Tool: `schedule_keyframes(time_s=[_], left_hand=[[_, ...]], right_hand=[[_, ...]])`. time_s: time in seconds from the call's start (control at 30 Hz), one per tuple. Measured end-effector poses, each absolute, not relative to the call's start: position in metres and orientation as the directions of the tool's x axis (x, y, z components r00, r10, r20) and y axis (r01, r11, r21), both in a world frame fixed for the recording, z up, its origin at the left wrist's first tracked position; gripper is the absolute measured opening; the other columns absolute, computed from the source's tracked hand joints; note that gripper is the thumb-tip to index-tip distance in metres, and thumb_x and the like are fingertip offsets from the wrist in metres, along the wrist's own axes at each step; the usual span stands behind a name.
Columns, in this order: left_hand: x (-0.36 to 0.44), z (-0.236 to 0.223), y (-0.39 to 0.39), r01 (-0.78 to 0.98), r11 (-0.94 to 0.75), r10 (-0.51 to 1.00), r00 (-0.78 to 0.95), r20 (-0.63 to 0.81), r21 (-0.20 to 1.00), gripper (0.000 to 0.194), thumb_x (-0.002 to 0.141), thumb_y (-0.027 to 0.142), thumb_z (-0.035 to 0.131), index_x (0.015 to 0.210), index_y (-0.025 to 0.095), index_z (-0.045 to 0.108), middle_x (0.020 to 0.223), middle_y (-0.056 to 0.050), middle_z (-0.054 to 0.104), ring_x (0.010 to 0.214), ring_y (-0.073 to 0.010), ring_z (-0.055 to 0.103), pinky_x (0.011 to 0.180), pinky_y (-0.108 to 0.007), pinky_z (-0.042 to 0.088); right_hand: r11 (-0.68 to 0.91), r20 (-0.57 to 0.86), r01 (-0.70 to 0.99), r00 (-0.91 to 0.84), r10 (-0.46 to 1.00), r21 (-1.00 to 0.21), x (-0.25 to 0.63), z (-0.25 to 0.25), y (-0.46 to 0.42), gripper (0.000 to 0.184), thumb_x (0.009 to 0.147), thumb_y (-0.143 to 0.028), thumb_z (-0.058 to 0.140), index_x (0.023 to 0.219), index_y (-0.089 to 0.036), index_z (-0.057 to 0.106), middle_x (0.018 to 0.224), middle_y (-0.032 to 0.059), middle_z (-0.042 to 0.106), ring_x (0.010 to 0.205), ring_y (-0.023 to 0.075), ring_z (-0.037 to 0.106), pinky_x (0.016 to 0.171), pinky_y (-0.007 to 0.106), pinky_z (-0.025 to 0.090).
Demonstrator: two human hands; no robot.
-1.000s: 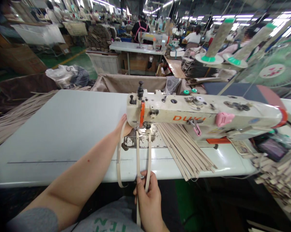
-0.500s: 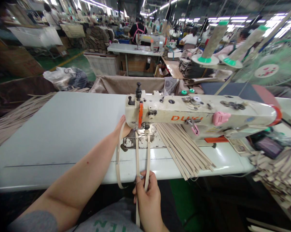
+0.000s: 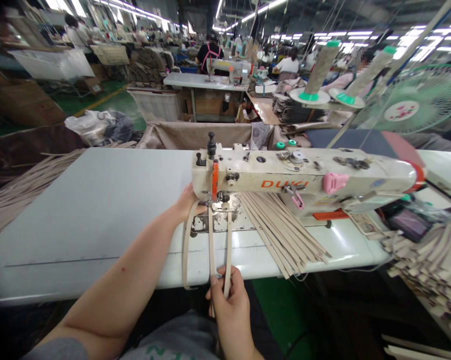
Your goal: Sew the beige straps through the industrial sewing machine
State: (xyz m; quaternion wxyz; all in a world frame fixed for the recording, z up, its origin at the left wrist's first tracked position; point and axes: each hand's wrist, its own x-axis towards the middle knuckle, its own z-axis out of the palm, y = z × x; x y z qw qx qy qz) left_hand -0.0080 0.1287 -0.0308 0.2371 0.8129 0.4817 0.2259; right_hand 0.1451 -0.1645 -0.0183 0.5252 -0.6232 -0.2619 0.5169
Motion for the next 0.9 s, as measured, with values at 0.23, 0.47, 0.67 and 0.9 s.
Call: schedule_keyframes(time_s=[0.23,0.47,0.67,0.9], left_hand=[[-0.009,-0.015,0.122,0.716,-0.427,0.877,0.477,0.06,0.552,0.111,0.054,0.038,0.102,0.156,0.022,0.061,0.17,-0.019,0.052,0.167,-0.0539,0.035,0.136,-0.072,0.035],[-0.006,-0.003,0.118,0.726,-0.41,0.874,0.486,0.011,0.552,0.11,0.053,0.044,0.107,0.153,0.021,0.065,0.171,-0.019,0.051,0.164,-0.0553,0.04,0.139,-0.068,0.033],[-0.004,0.007,0.113,0.738,-0.376,0.888,0.46,-0.01,0.561,0.123,0.052,0.044,0.108,0.162,0.02,0.058,0.171,-0.019,0.052,0.166,-0.0534,0.037,0.139,-0.065,0.034],[-0.007,-0.008,0.117,0.667,-0.375,0.898,0.434,0.074,0.644,0.124,0.047,0.04,0.109,0.16,0.023,0.061,0.167,-0.016,0.056,0.161,-0.0535,0.044,0.138,-0.068,0.034]], right_hand=[[-0.281,-0.348,-0.24,0.311,0.885,-0.929,0.152,-0.023,-0.171,0.058,0.088,-0.075,0.087,0.108,-0.025,0.065,0.062,-0.0071,0.066,0.041,0.0073,0.047,0.041,0.019,0.031],[-0.289,-0.377,-0.33,0.244,0.893,-0.899,0.161,-0.003,-0.179,0.053,0.098,-0.074,0.077,0.101,-0.021,0.075,0.069,-0.0021,0.068,0.05,0.0093,0.051,0.046,0.02,0.032],[-0.282,-0.32,-0.168,0.272,0.908,-0.944,0.17,0.004,-0.179,0.053,0.095,-0.075,0.08,0.09,-0.022,0.084,0.077,0.0022,0.07,0.072,0.0192,0.062,0.066,0.028,0.049],[-0.283,-0.28,-0.022,0.245,0.928,-0.959,0.183,-0.006,-0.181,0.048,0.1,-0.069,0.078,0.111,-0.024,0.09,0.085,0.0036,0.074,0.082,0.0243,0.065,0.081,0.034,0.054]])
